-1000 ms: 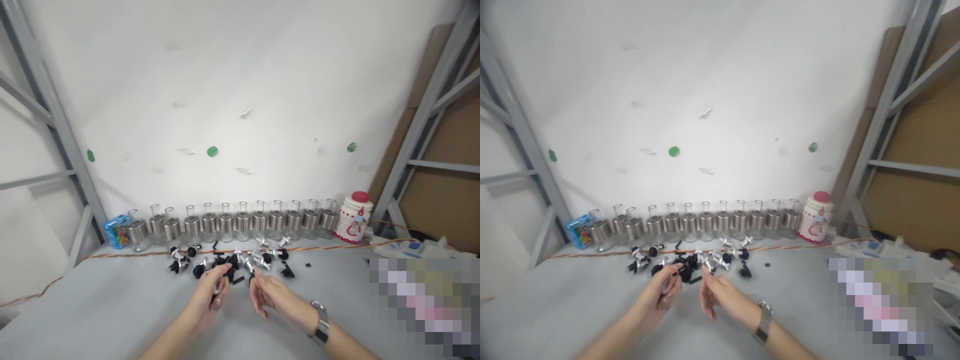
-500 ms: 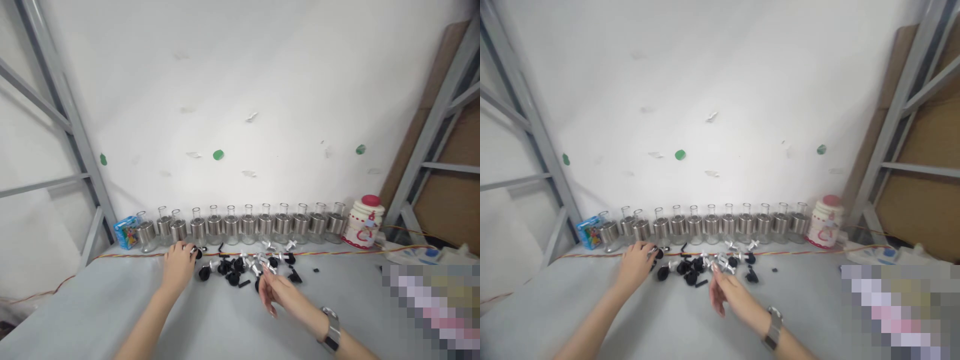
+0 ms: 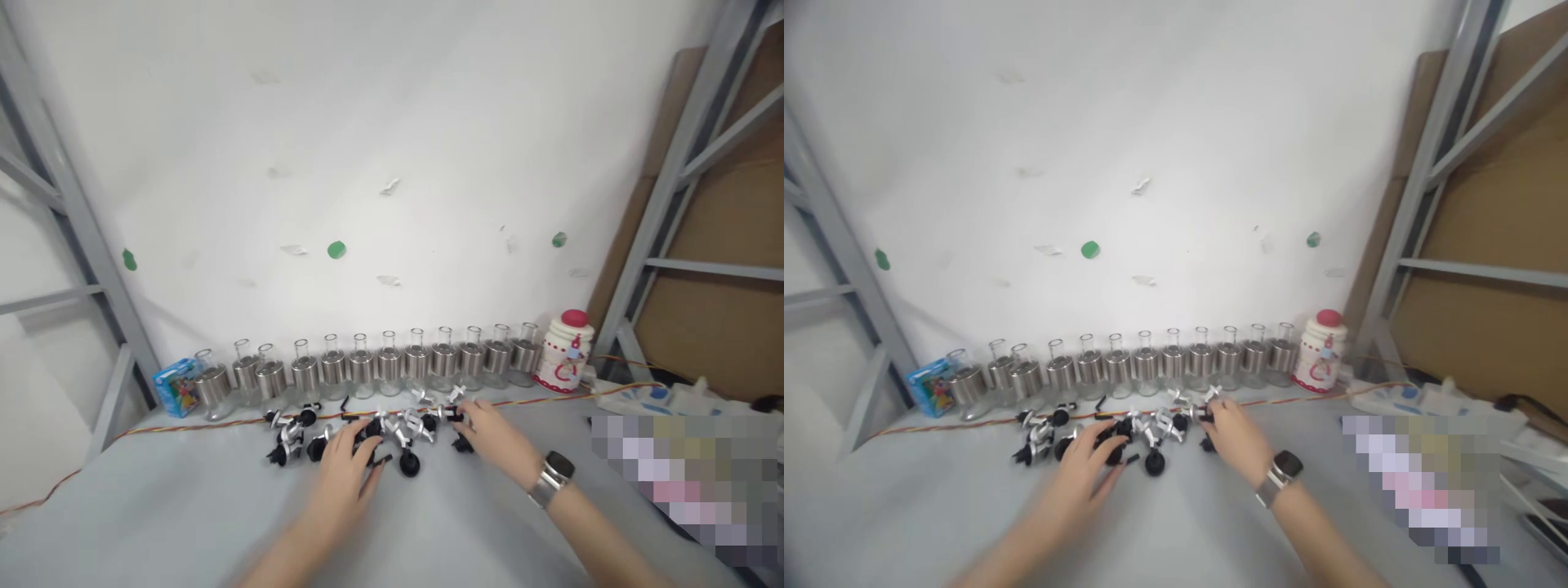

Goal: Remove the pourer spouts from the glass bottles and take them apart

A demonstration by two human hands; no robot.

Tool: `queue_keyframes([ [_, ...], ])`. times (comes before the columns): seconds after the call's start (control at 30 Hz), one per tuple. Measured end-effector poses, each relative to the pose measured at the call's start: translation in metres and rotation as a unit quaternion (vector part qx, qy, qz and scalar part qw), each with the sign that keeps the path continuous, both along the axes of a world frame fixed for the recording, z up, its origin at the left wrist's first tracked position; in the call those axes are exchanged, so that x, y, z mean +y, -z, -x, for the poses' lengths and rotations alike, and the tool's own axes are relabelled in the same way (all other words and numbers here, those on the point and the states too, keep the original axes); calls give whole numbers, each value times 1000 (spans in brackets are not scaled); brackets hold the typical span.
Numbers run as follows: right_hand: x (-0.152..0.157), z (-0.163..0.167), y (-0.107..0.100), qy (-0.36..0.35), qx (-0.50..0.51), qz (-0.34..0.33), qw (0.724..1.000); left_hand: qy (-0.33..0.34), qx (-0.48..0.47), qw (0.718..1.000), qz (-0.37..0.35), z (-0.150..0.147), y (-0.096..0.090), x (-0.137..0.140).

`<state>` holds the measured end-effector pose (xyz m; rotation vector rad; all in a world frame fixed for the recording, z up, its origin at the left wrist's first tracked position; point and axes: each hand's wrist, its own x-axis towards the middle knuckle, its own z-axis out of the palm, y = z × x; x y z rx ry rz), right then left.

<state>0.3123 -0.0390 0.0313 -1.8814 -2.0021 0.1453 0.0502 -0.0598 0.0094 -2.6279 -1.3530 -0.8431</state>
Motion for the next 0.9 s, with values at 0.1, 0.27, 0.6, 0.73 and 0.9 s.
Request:
queue_keyframes([
  [0.1, -5, 7, 5, -5, -2, 55, 998, -23, -21, 1000, 1, 4, 4, 6],
  [0.27, -8, 15, 8, -23, 2, 68, 997, -62, -87, 994, 6, 12, 5, 16],
  [0.6, -7, 27, 1, -83, 153, 79, 982, 1, -278, 950, 139, 3, -10, 7],
  [0.73, -19, 49, -5, -155, 348, 83, 921, 32, -464, 772, 433, -18, -19, -9],
  [0.9, -38, 74, -7, -263, 375, 90, 884, 63, -521, 611, 593, -27, -19, -21],
])
